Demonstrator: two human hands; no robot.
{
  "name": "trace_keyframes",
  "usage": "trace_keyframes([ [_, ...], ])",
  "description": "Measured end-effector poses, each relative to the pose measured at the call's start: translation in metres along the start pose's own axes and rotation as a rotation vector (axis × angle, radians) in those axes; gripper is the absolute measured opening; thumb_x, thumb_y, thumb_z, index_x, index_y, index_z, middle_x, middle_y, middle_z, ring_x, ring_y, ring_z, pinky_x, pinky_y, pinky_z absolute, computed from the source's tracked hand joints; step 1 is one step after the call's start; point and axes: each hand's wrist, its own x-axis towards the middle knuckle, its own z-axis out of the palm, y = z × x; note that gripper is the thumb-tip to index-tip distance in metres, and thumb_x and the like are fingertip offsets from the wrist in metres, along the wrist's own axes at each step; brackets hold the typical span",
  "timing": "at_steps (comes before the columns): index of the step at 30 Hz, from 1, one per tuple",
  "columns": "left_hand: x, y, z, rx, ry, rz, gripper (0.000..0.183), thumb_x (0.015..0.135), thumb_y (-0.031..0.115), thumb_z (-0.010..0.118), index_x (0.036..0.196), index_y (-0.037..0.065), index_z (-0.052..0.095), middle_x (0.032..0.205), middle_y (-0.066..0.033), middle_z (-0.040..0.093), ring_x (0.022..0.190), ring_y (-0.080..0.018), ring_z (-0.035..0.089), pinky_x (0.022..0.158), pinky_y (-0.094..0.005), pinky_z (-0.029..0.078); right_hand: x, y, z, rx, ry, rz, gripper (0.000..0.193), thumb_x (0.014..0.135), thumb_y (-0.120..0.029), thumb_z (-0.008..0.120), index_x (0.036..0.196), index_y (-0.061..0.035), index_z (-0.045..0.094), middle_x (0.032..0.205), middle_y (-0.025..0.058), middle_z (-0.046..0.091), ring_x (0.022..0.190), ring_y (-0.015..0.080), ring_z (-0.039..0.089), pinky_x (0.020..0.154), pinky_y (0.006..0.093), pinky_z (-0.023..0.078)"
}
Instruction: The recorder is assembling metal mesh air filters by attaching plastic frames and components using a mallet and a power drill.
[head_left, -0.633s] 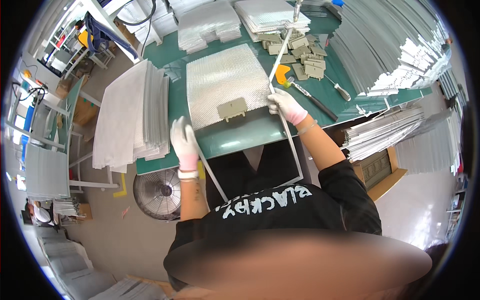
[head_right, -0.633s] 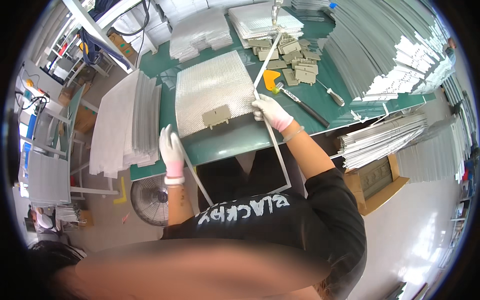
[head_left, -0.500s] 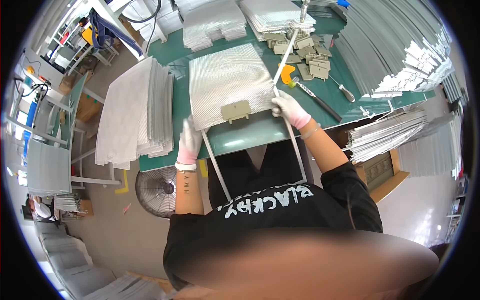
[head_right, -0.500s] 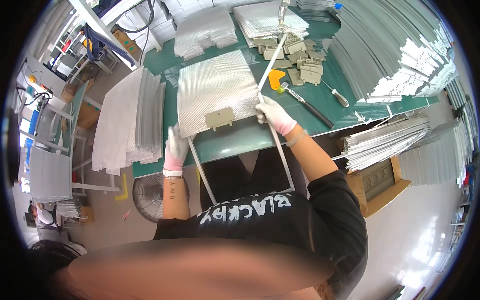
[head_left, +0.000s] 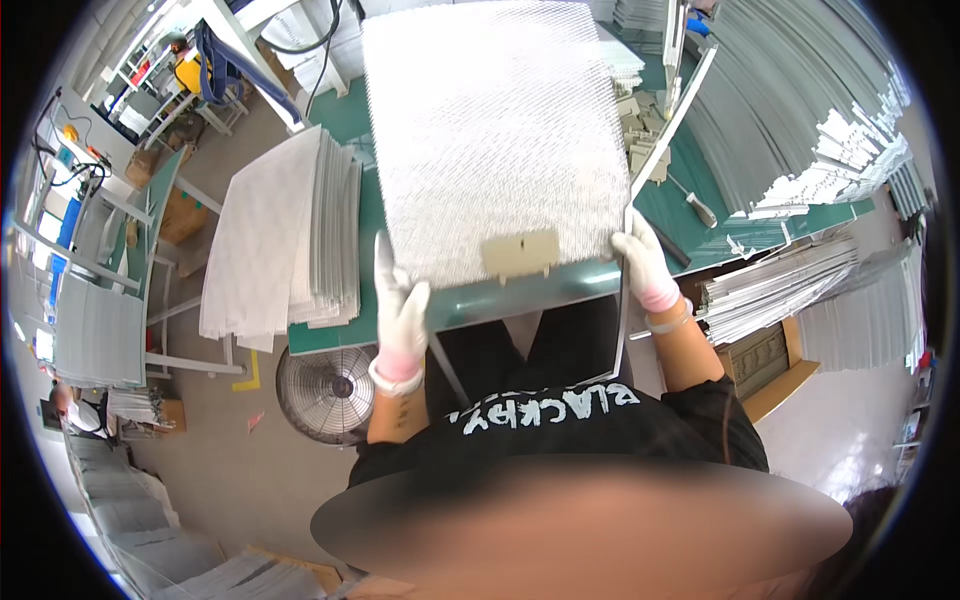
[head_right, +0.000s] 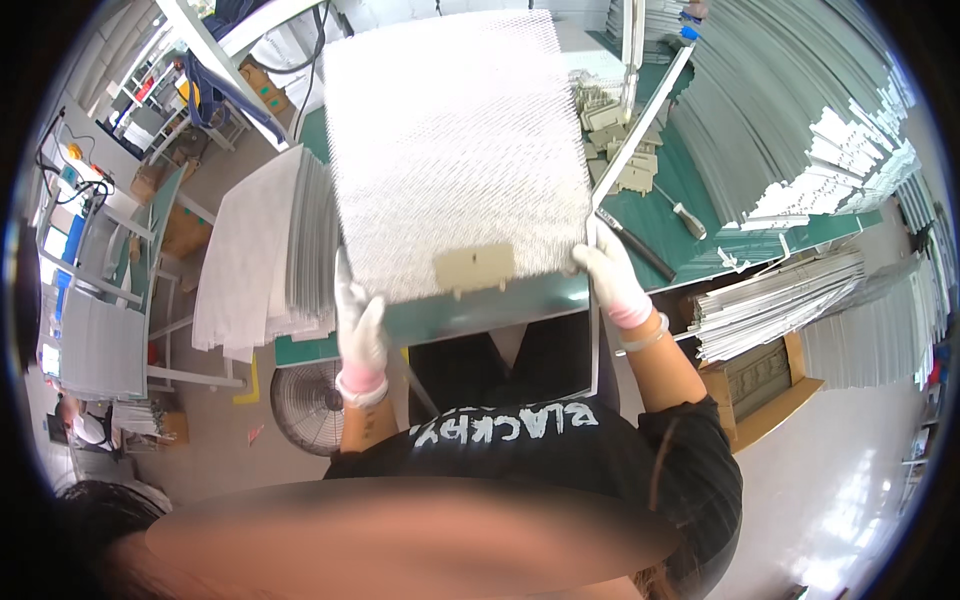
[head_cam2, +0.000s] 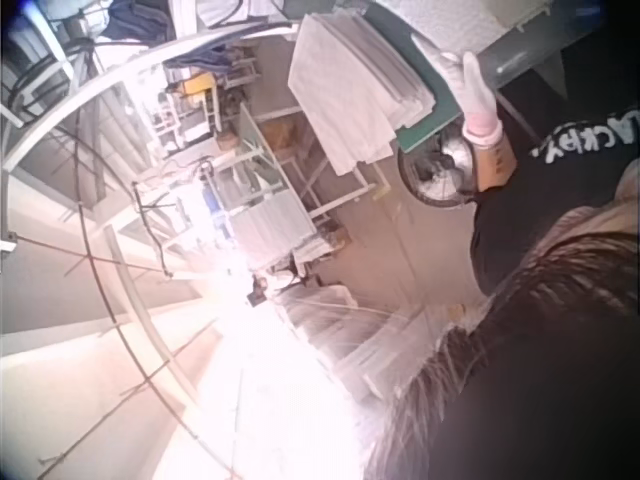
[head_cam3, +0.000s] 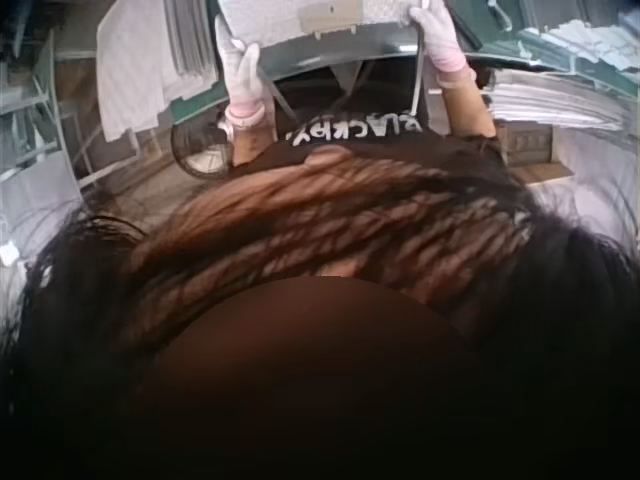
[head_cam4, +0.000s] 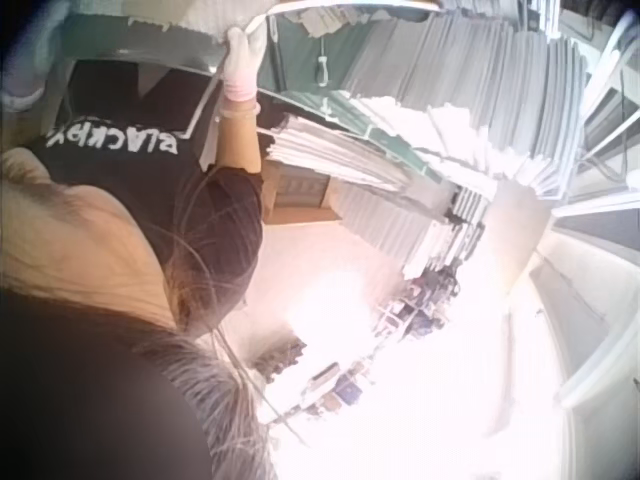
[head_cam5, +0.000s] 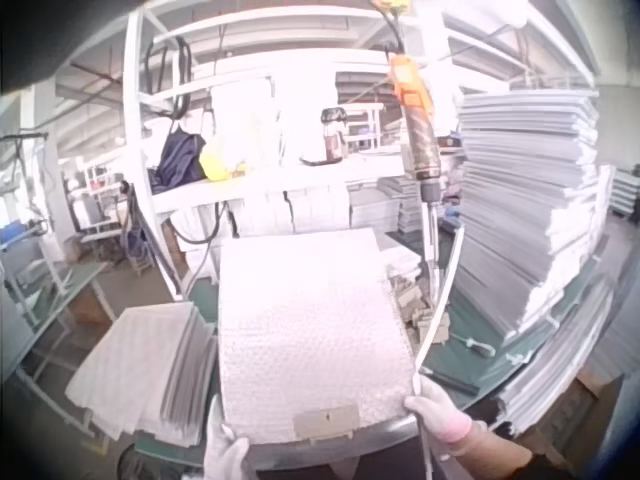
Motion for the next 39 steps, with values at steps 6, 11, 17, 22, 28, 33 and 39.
trace_keyframes([
  [6,0.015,0.015,-0.032,0.383,0.068,0.144,0.038,0.104,0.008,0.036,0.133,-0.014,0.047,0.133,-0.0258,0.054,0.122,-0.0269,0.055,0.104,-0.0393,0.043,0.018,-0.034,0.024,-0.243,0.155,-0.303,0.029,0.092,-0.005,0.061,0.070,-0.0115,0.042,0.072,-0.0095,0.040,0.068,0.0012,0.034,0.059,0.0217,0.030],
  [11,0.111,0.066,0.001,0.105,0.100,0.235,0.026,0.101,0.010,0.050,0.120,-0.007,0.056,0.098,-0.0025,0.065,0.087,-0.0065,0.055,0.078,-0.0216,0.044,0.074,-0.098,0.058,-0.226,0.226,-0.508,0.030,0.092,-0.007,0.065,0.071,-0.0116,0.044,0.067,-0.0099,0.038,0.062,0.0005,0.033,0.054,0.0214,0.030],
  [17,0.127,0.038,0.010,0.102,0.171,0.198,0.027,0.089,-0.002,0.063,0.116,-0.006,0.061,0.098,-0.0025,0.068,0.078,-0.0036,0.054,0.068,-0.0200,0.044,0.089,-0.064,0.045,-0.429,0.412,-0.642,0.037,0.086,-0.008,0.072,0.068,-0.0094,0.040,0.061,-0.0057,0.038,0.058,0.0032,0.033,0.050,0.0237,0.030],
  [22,0.121,0.018,0.009,-0.095,0.165,0.315,0.028,0.088,-0.006,0.062,0.117,-0.006,0.061,0.102,-0.0064,0.068,0.080,-0.0047,0.056,0.070,-0.0192,0.044,0.089,-0.056,0.043,-0.341,0.344,-0.595,0.023,0.088,-0.007,0.068,0.075,-0.0056,0.050,0.067,-0.0037,0.047,0.064,0.0035,0.038,0.055,0.0233,0.036],
  [28,0.088,-0.054,-0.003,0.055,0.126,0.070,0.016,0.090,-0.001,0.064,0.106,-0.002,0.062,0.086,-0.0012,0.066,0.072,-0.0042,0.055,0.063,-0.0216,0.046,0.075,0.001,0.009,-0.599,0.158,-0.460,0.028,0.090,-0.006,0.061,0.117,0.0033,0.061,0.101,0.0057,0.068,0.092,0.0107,0.061,0.084,0.0284,0.050],
  [33,0.092,-0.055,-0.043,0.189,-0.208,-0.066,0.038,0.090,0.013,0.070,0.121,-0.005,0.058,0.114,-0.0083,0.066,0.102,-0.0126,0.060,0.089,-0.0296,0.049,0.066,-0.006,0.005,-0.345,0.030,-0.435,0.038,0.090,-0.003,0.058,0.127,0.0058,0.055,0.110,0.0065,0.066,0.105,0.0139,0.061,0.096,0.0291,0.046],
  [39,0.140,0.013,-0.033,-0.163,-0.155,0.195,0.037,0.093,0.005,0.061,0.128,-0.004,0.054,0.120,-0.0076,0.062,0.109,-0.0144,0.057,0.096,-0.0310,0.045,0.086,-0.082,0.033,-0.264,0.119,-0.402,0.029,0.097,-0.003,0.054,0.126,0.0033,0.056,0.114,0.0060,0.066,0.103,0.0112,0.060,0.093,0.0291,0.046],
])
